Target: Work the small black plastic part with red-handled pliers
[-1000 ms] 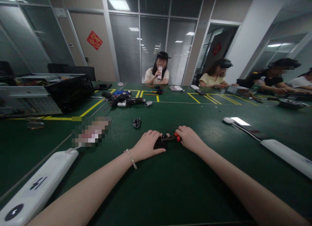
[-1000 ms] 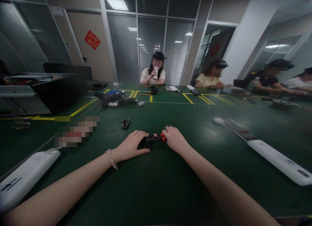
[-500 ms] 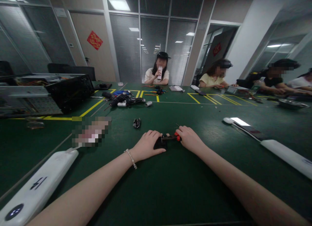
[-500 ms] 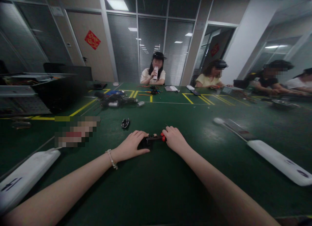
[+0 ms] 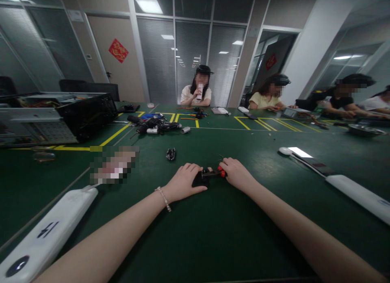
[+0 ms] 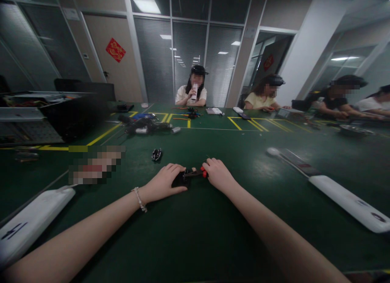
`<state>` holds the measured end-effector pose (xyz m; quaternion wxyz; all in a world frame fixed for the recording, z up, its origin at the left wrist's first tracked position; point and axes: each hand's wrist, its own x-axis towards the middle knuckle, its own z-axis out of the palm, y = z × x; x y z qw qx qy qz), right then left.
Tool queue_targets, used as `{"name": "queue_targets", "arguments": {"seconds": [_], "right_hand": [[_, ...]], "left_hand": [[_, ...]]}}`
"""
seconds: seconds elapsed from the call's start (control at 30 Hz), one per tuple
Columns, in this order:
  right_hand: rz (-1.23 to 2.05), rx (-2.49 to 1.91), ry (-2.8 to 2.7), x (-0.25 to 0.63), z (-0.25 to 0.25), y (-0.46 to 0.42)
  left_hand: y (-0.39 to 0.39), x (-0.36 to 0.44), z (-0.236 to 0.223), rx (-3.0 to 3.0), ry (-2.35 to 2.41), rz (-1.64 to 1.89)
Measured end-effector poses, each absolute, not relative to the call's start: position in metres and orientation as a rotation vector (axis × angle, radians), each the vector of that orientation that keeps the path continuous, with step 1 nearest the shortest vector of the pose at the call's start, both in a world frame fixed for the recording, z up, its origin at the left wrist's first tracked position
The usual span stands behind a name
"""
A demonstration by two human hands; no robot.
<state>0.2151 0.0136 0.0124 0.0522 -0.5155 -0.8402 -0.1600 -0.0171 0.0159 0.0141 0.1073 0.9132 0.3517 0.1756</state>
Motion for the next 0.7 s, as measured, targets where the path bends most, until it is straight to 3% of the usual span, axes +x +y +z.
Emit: {"name": "queue_targets", "arguments": {"seconds": [0.7], "right_hand": [[-0.494, -1.594, -2.559, 0.2143, 0.014, 0.0131]], "left_hand": [[0.0177, -0.017, 0.0108, 2.708, 1.03, 0.521]]}}
